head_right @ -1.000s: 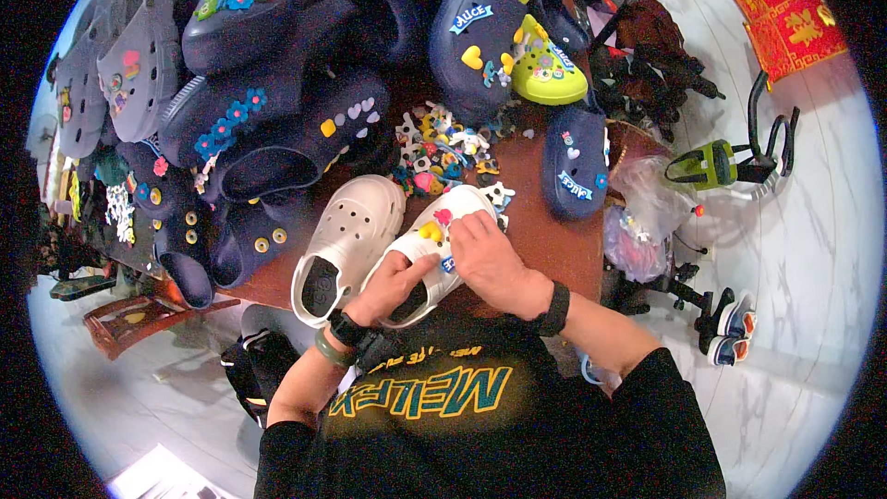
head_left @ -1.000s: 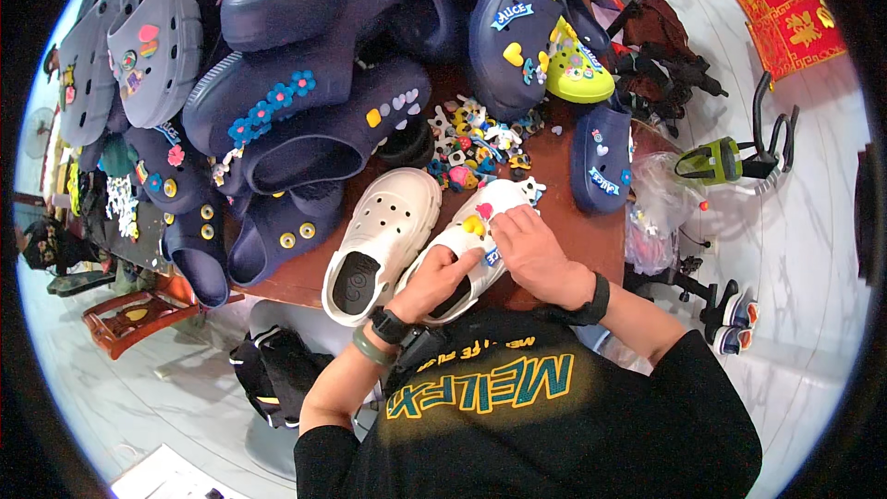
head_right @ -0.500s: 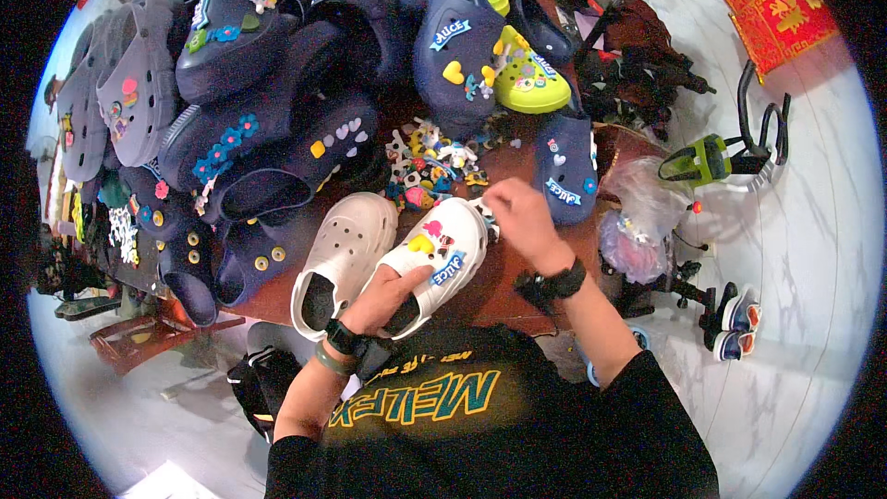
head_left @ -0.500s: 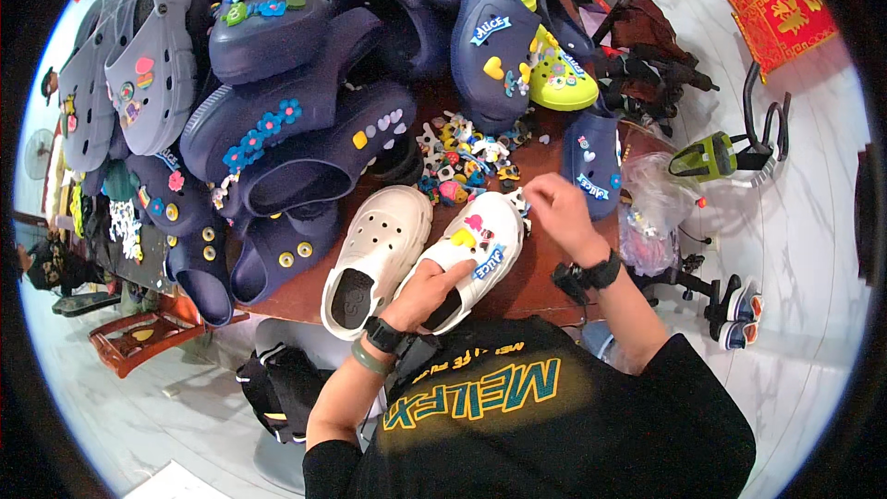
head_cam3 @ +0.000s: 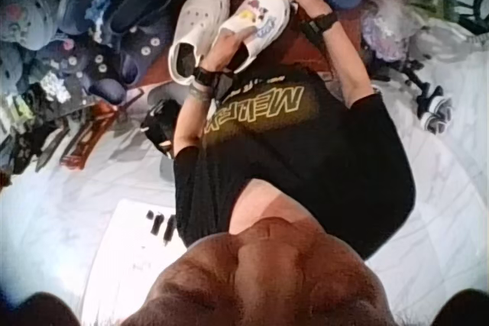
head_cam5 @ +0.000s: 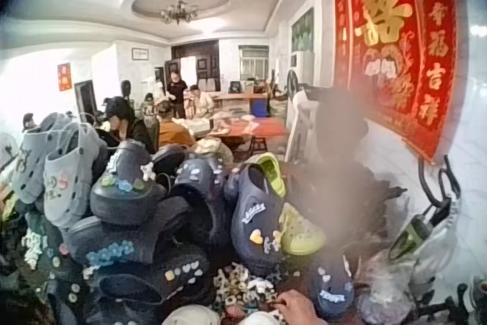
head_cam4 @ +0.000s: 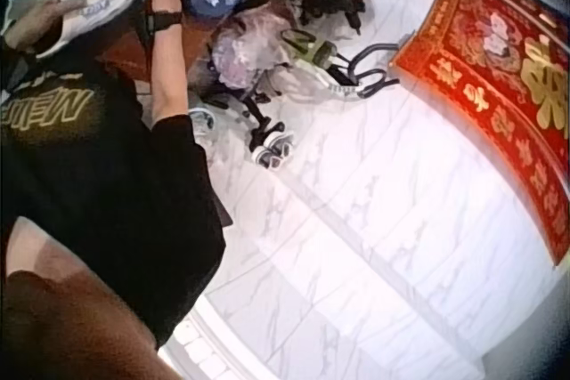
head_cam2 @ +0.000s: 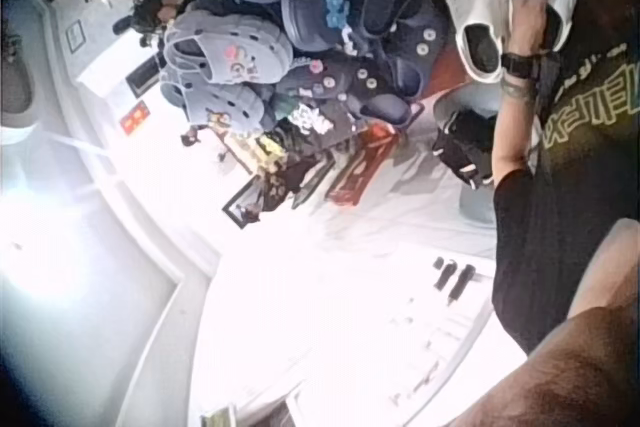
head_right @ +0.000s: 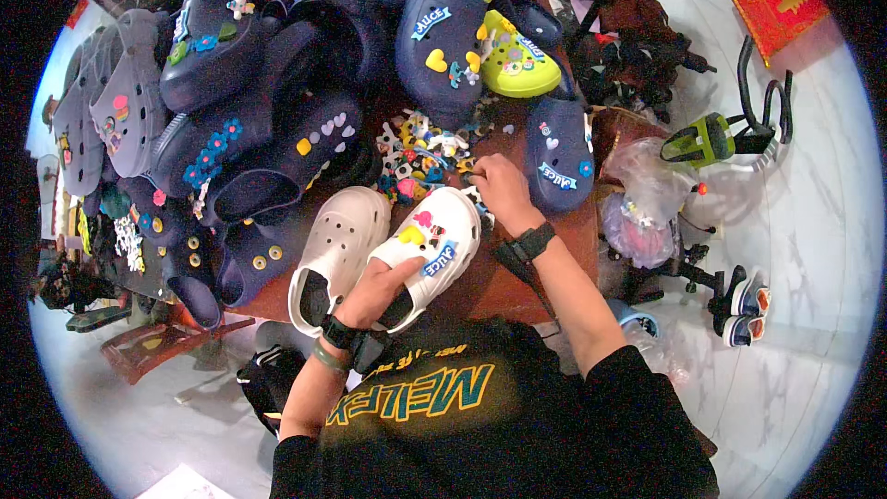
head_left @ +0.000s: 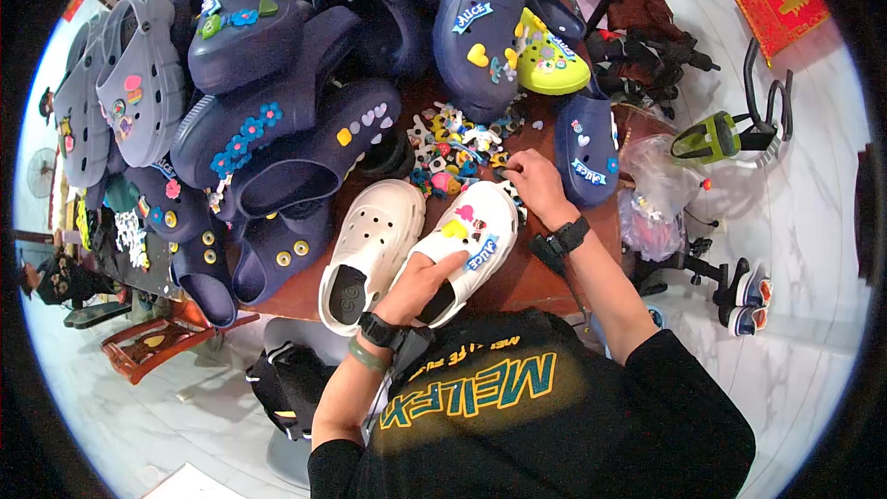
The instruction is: The person is attaching decorative charms to rubber clogs at a manufacturing station.
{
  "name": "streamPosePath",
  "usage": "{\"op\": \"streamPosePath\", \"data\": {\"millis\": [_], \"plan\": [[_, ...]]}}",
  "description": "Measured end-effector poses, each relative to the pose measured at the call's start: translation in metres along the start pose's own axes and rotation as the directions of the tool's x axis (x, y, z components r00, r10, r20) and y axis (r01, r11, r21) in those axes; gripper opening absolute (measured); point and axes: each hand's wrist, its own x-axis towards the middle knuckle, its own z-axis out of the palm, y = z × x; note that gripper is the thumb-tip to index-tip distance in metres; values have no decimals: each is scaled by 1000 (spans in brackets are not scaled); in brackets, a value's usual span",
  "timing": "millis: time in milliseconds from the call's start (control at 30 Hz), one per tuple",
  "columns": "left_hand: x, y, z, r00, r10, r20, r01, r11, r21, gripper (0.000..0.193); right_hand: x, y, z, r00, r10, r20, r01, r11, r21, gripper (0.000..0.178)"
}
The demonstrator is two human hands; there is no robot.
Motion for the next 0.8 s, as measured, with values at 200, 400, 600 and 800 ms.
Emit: {"op": "streamPosePath", "data": {"millis": [200,400,600,800], "plan": [[-2,2,4,1000,-15,-12,15,999,-33,31,2,5,4,997,-13,-74,18,997,69,16],[-5,-3,5,1000,0,-9,0,1000,-22,33,-1,-2,3,994,-63,-90,67,997,41,23],[0,-3,2,1000,-18,-6,17,1000,-6,34,4,15,6,997,-61,-56,60,998,-16,19],[6,9,-2,999,45,3,-45,997,58,35,-3,-26,-27,993,-6,-118,39,962,272,18]]}}
